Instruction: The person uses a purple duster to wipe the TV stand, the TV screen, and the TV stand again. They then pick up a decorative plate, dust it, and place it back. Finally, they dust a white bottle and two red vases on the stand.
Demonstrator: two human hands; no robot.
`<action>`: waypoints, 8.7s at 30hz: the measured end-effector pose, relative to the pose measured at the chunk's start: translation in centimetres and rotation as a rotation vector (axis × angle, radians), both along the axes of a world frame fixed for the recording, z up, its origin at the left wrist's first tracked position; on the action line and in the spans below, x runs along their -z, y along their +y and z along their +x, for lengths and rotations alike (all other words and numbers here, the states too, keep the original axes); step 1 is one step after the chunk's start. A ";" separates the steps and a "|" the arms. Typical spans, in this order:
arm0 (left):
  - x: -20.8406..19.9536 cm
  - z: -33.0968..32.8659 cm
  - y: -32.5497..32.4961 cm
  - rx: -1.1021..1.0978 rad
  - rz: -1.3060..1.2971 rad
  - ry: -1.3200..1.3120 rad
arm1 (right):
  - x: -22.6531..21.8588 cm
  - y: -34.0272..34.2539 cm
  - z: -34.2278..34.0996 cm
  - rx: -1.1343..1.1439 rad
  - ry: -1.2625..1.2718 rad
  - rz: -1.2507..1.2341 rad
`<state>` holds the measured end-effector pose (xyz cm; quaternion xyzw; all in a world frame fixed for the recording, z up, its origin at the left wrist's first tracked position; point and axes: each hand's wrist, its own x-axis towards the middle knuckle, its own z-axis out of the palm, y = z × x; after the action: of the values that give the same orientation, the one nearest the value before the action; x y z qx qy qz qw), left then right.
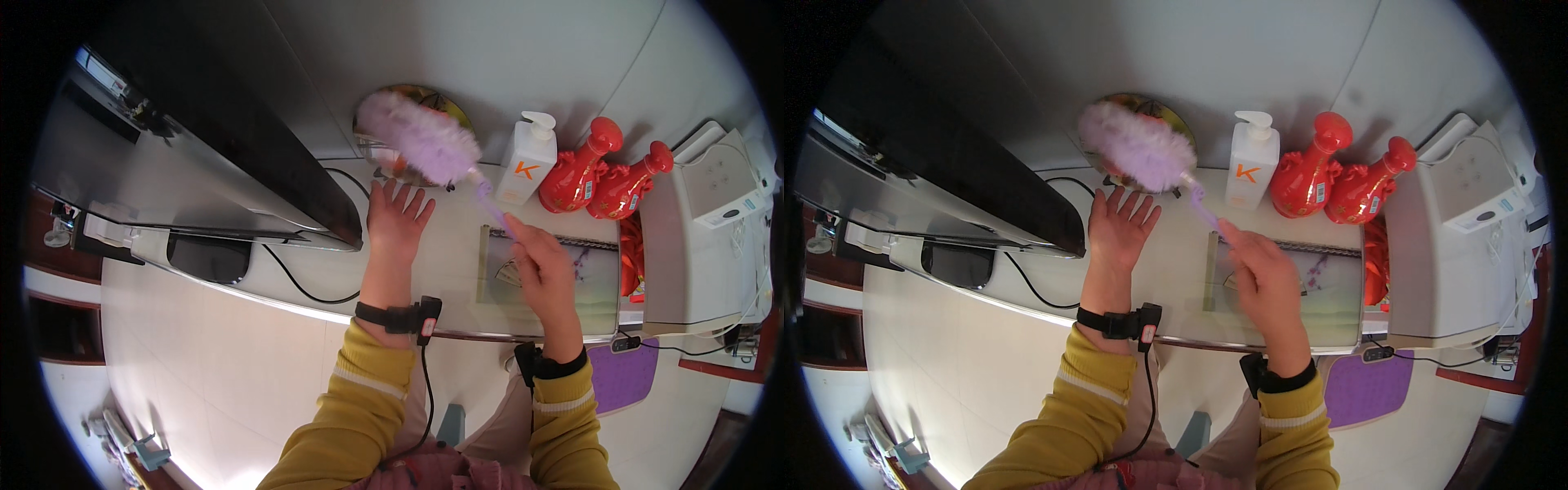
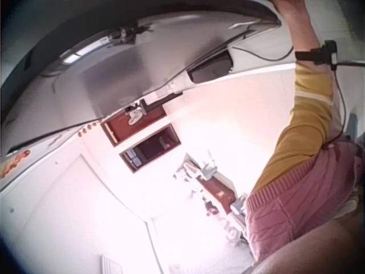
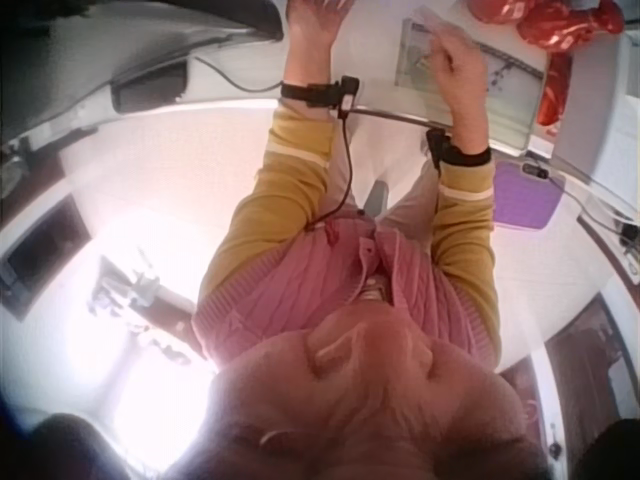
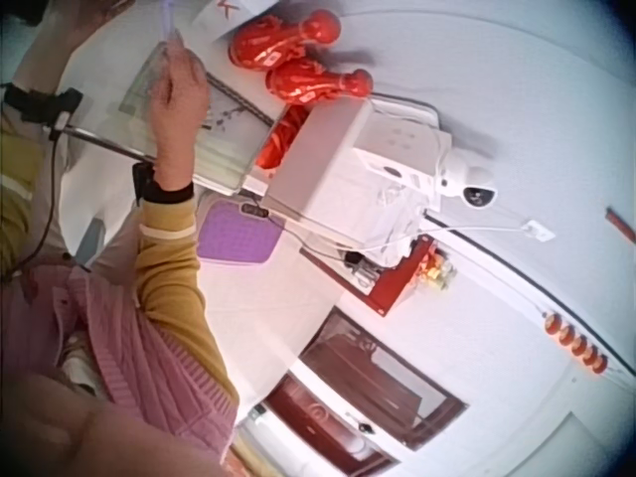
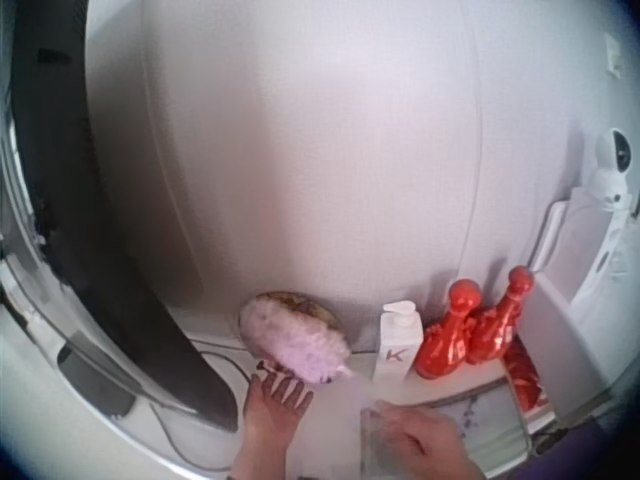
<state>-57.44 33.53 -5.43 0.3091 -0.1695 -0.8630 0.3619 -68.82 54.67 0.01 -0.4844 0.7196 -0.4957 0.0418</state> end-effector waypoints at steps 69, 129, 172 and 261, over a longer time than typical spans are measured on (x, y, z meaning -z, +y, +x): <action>-0.2 -1.8 1.8 -0.193 -0.536 -0.565 | 1.2 1.7 -0.1 0.082 -0.100 -0.085; -0.5 -2.1 1.9 -0.006 -0.342 -0.361 | -2.7 5.6 -0.3 -0.182 -1.326 -0.028; -0.9 0.2 2.8 -0.312 -0.658 -0.259 | 0.4 1.7 0.3 -0.160 -0.797 -0.014; -4.4 -1.9 5.7 -0.326 -1.080 -0.389 | 0.2 2.6 -0.7 -0.040 -0.844 0.123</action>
<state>-59.32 39.27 -1.04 0.2557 -0.5980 -0.5154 0.5580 -69.51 57.27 -0.20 -0.2495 0.6579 -0.6059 0.3712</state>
